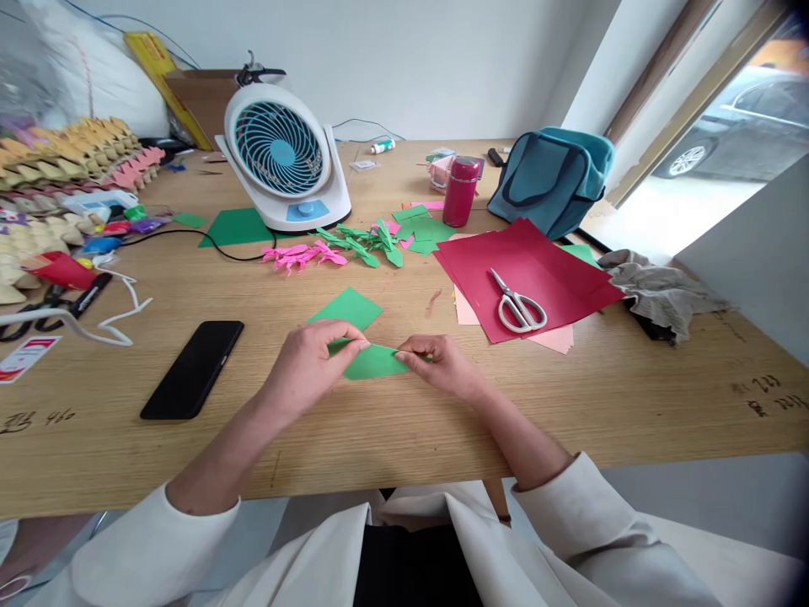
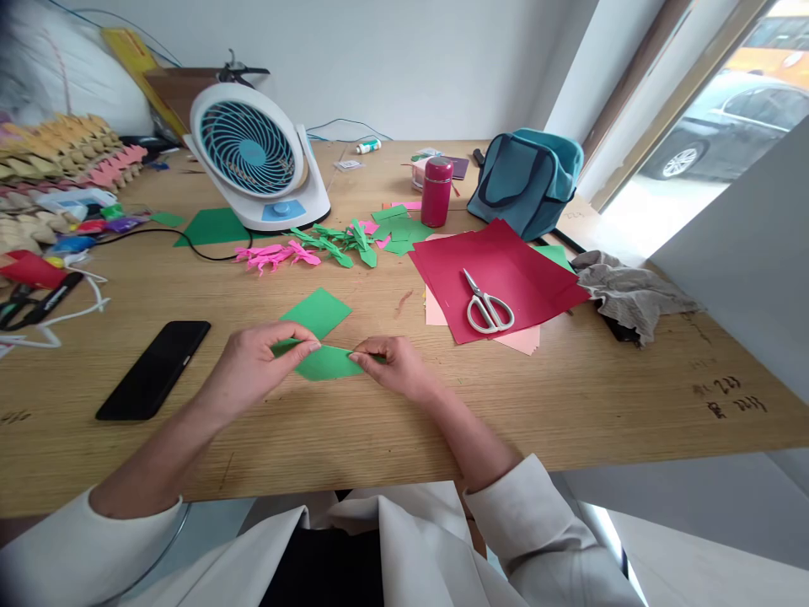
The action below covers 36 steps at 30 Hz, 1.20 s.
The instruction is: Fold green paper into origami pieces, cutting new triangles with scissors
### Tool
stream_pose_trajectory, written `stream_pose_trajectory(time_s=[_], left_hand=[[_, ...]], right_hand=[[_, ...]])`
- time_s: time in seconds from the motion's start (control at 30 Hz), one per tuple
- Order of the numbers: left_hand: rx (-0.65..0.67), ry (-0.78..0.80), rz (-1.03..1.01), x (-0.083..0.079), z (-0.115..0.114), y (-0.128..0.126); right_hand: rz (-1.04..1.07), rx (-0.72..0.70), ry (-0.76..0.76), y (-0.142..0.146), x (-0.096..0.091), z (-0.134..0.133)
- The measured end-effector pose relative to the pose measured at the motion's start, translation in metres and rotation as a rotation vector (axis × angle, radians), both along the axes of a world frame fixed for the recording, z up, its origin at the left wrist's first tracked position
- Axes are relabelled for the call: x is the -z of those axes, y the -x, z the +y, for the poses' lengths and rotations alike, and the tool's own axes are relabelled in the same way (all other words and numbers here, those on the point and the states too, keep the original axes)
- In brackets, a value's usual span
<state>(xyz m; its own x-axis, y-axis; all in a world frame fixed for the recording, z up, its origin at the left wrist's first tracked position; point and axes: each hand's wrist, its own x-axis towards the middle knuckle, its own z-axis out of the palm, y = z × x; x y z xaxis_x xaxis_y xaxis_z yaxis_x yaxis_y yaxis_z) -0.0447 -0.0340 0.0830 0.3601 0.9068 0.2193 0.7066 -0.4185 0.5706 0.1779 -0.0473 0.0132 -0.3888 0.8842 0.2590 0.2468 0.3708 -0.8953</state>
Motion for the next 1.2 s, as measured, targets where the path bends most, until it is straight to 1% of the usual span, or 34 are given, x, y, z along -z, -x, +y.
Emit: stream_pose_trajectory(time_s=[0.1, 0.2, 0.27, 0.37, 0.47, 0.57, 0.7, 0.87, 1.0, 1.1, 1.2], left_hand=[[-0.047, 0.164, -0.042, -0.013, 0.014, 0.004], [-0.038, 0.279, -0.143, -0.017, 0.027, 0.006], [-0.02, 0.375, -0.215, -0.014, 0.034, 0.009], [-0.029, 0.502, -0.308, -0.003, 0.043, 0.014], [-0.044, 0.541, -0.373, 0.009, 0.047, 0.019], [-0.058, 0.512, -0.421, 0.018, 0.049, 0.022], [-0.062, 0.451, -0.442, 0.023, 0.05, 0.023], [-0.055, 0.3, -0.425, 0.022, 0.05, 0.02], [-0.053, 0.18, -0.376, 0.021, 0.052, 0.016], [-0.013, 0.13, -0.419, 0.019, 0.054, 0.012], [0.019, 0.063, -0.469, 0.018, 0.058, 0.01]], right_hand=[[0.073, 0.025, 0.123, -0.005, 0.001, 0.005], [0.147, 0.053, 0.218, -0.009, 0.0, 0.007], [0.168, 0.089, 0.259, -0.011, -0.002, 0.009], [0.215, 0.147, 0.311, -0.014, -0.003, 0.01], [0.249, 0.181, 0.341, -0.016, -0.004, 0.011], [0.249, 0.209, 0.333, -0.017, -0.005, 0.011], [0.269, 0.259, 0.297, -0.018, -0.003, 0.013], [0.317, 0.334, 0.257, -0.021, 0.0, 0.015], [0.358, 0.33, 0.218, -0.022, 0.0, 0.014], [0.434, 0.343, 0.237, -0.02, -0.001, 0.014], [0.551, 0.397, 0.231, -0.018, -0.003, 0.012]])
